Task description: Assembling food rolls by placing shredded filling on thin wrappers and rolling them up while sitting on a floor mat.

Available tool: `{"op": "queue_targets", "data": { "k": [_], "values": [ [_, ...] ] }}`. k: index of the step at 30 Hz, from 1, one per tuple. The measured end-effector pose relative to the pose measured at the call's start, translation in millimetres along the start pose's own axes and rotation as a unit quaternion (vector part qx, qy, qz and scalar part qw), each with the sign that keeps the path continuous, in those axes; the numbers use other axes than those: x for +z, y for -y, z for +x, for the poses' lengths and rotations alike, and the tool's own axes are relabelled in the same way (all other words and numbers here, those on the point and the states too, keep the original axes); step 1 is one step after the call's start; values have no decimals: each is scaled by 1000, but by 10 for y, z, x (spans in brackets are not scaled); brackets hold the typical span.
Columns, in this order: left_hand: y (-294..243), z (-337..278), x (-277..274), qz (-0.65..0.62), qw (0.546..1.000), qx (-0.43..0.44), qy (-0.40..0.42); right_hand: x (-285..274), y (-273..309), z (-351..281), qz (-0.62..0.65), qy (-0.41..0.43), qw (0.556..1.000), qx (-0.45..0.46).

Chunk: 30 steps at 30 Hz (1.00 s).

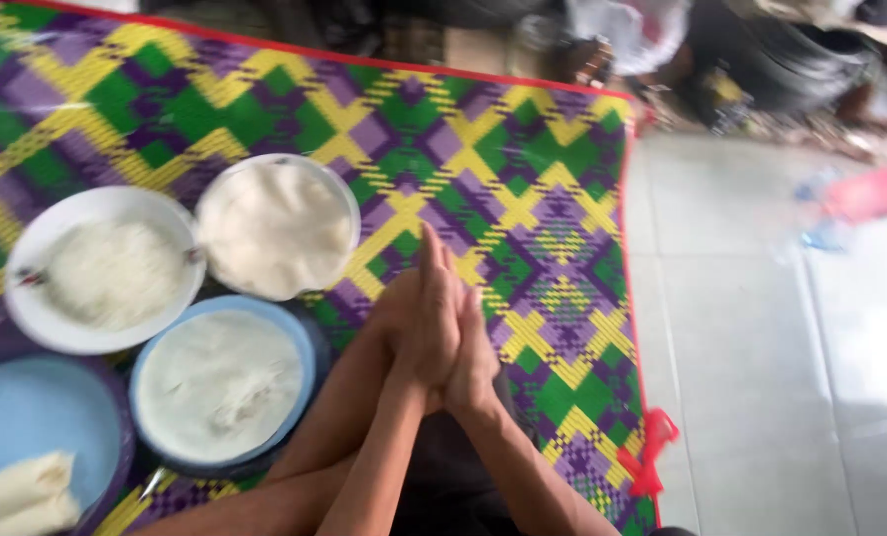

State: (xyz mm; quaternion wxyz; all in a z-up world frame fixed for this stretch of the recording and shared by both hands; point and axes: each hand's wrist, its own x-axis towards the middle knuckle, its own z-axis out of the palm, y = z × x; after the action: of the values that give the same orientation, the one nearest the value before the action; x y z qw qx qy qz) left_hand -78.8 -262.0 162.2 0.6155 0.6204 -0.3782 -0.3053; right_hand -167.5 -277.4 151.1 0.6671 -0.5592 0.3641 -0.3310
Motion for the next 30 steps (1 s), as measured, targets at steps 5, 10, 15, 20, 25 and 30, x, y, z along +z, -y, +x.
{"op": "queue_targets", "data": {
  "k": [5,10,15,20,25,30],
  "values": [
    [-214,-10,865,-58,986,36,155,-751,181,63,60,-98,993,1],
    [-381,140,1250,-94,964,65,241,-1002,424,-36,39,-139,989,-29],
    [-469,127,1412,-110,959,78,248,-1253,248,94,69,-164,984,3],
    [-299,85,1333,-124,957,89,248,-1186,274,122,99,-145,984,-6],
    [-14,222,996,-88,970,73,215,-794,53,247,246,-38,968,-41],
    [552,255,36,19,999,20,22,176,157,184,10,112,993,24]
  ]
}}
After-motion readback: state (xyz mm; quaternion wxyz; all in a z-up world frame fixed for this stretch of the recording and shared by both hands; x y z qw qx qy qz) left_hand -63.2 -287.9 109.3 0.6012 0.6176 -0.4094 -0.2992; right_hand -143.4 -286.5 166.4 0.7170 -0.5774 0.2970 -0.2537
